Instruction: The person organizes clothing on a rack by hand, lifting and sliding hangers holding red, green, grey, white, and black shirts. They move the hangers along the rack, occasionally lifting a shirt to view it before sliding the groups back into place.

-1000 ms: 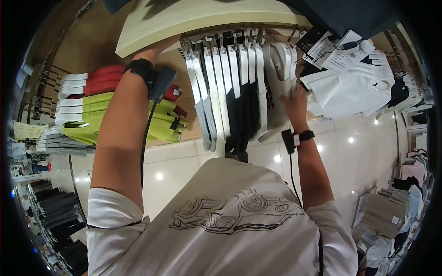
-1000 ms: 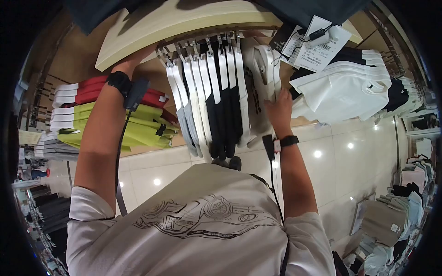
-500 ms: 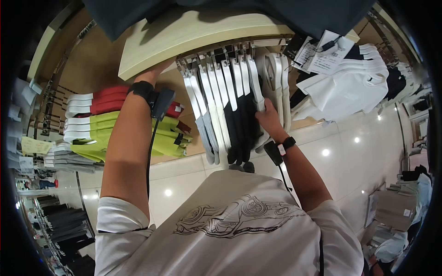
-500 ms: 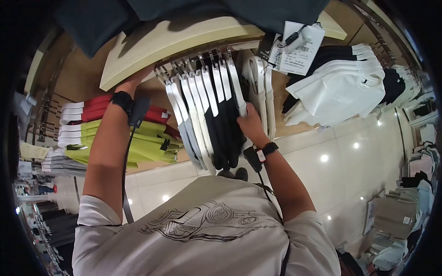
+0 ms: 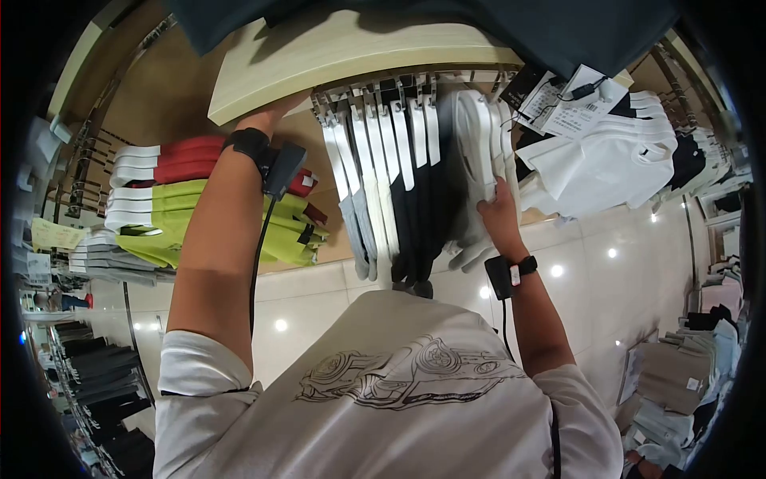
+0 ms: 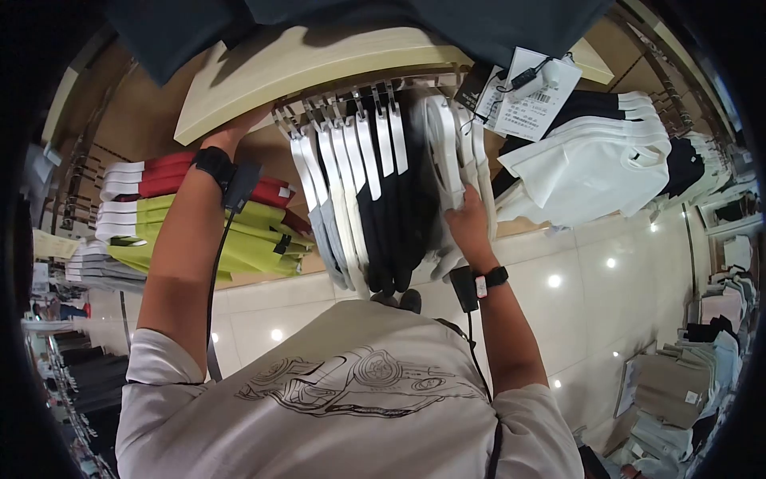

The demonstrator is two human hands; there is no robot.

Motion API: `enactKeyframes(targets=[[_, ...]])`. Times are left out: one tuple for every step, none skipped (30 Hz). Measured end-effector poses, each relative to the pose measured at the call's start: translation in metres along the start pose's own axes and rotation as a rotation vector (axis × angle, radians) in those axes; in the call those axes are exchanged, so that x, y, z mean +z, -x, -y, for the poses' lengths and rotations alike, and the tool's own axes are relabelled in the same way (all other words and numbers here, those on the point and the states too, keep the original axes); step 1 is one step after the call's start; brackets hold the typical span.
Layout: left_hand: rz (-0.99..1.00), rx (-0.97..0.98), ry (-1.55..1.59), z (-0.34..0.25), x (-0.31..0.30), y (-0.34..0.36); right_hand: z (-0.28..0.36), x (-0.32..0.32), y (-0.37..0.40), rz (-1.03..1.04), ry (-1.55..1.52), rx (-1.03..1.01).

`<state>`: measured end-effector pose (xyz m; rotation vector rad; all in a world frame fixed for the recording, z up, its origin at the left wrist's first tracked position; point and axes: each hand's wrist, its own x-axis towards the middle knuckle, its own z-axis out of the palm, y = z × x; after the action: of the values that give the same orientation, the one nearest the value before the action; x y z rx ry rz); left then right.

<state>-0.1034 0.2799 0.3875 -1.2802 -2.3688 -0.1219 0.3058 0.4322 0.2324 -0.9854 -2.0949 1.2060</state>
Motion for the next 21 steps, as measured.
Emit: enactKeyframes(targets=[[0.000, -0.003, 0.029, -0.001, -0.001, 0.002, -0.007, -0.001, 0.003, -0.027, 0.017, 0.011], [0.009, -0.003, 0.028, 0.002, 0.004, 0.002, -0.015, -0.004, 0.008, -0.021, 0.016, 0.019], [0.016, 0.014, -0.003, 0.007, 0.011, -0.002, -0.023, -0.009, 0.014, 0.038, 0.007, 0.014], [0.020, 0.030, -0.034, 0.012, 0.018, -0.004, -0.031, -0.014, 0.021, 0.095, -0.002, 0.008], [-0.034, 0.055, -0.003, 0.015, 0.020, -0.002, -0.044, -0.016, 0.032, 0.107, 0.041, 0.050], [-0.035, 0.060, 0.000, 0.015, 0.022, -0.003, -0.056, -0.021, 0.047, 0.119, 0.107, 0.095], [-0.068, 0.058, -0.024, 0.012, 0.019, -0.003, -0.065, -0.027, 0.062, 0.129, 0.173, 0.137], [-0.102, 0.055, -0.049, 0.011, 0.019, -0.004, -0.079, -0.031, 0.079, 0.112, 0.155, 0.132], [-0.107, 0.057, -0.046, 0.012, 0.021, -0.005, -0.093, -0.034, 0.099, 0.064, 0.187, 0.122], [-0.142, 0.074, -0.050, 0.015, 0.025, -0.006, -0.110, -0.042, 0.118, 0.091, 0.216, 0.110], [-0.178, 0.092, -0.051, 0.019, 0.030, -0.006, -0.125, -0.050, 0.137, 0.106, 0.214, 0.129], [-0.182, 0.099, -0.045, 0.021, 0.033, -0.005, -0.145, -0.058, 0.158, 0.089, 0.292, 0.074], [-0.252, 0.137, -0.036, 0.023, 0.036, -0.005, -0.163, -0.067, 0.180, 0.098, 0.349, 0.132], [-0.323, 0.174, -0.025, 0.023, 0.037, -0.007, -0.172, -0.078, 0.202, 0.091, 0.379, 0.162], [-0.327, 0.181, -0.019, 0.021, 0.036, -0.010, -0.179, -0.089, 0.220, 0.088, 0.411, 0.188], [-0.316, 0.173, -0.015, 0.020, 0.033, -0.011, -0.185, -0.100, 0.236, 0.085, 0.412, 0.193], [-0.301, 0.163, -0.010, 0.021, 0.031, -0.010, -0.190, -0.111, 0.251, 0.088, 0.434, 0.248], [-0.298, 0.169, -0.002, 0.022, 0.031, -0.010, -0.196, -0.123, 0.265, 0.092, 0.457, 0.303], [-0.289, 0.174, 0.010, 0.022, 0.030, -0.010, -0.201, -0.136, 0.278, 0.095, 0.462, 0.313], [-0.281, 0.175, 0.023, 0.022, 0.031, -0.009, -0.207, -0.151, 0.292, 0.106, 0.462, 0.413], [-0.281, 0.179, 0.028, 0.022, 0.032, -0.008, -0.212, -0.166, 0.302, 0.112, 0.462, 0.507]])
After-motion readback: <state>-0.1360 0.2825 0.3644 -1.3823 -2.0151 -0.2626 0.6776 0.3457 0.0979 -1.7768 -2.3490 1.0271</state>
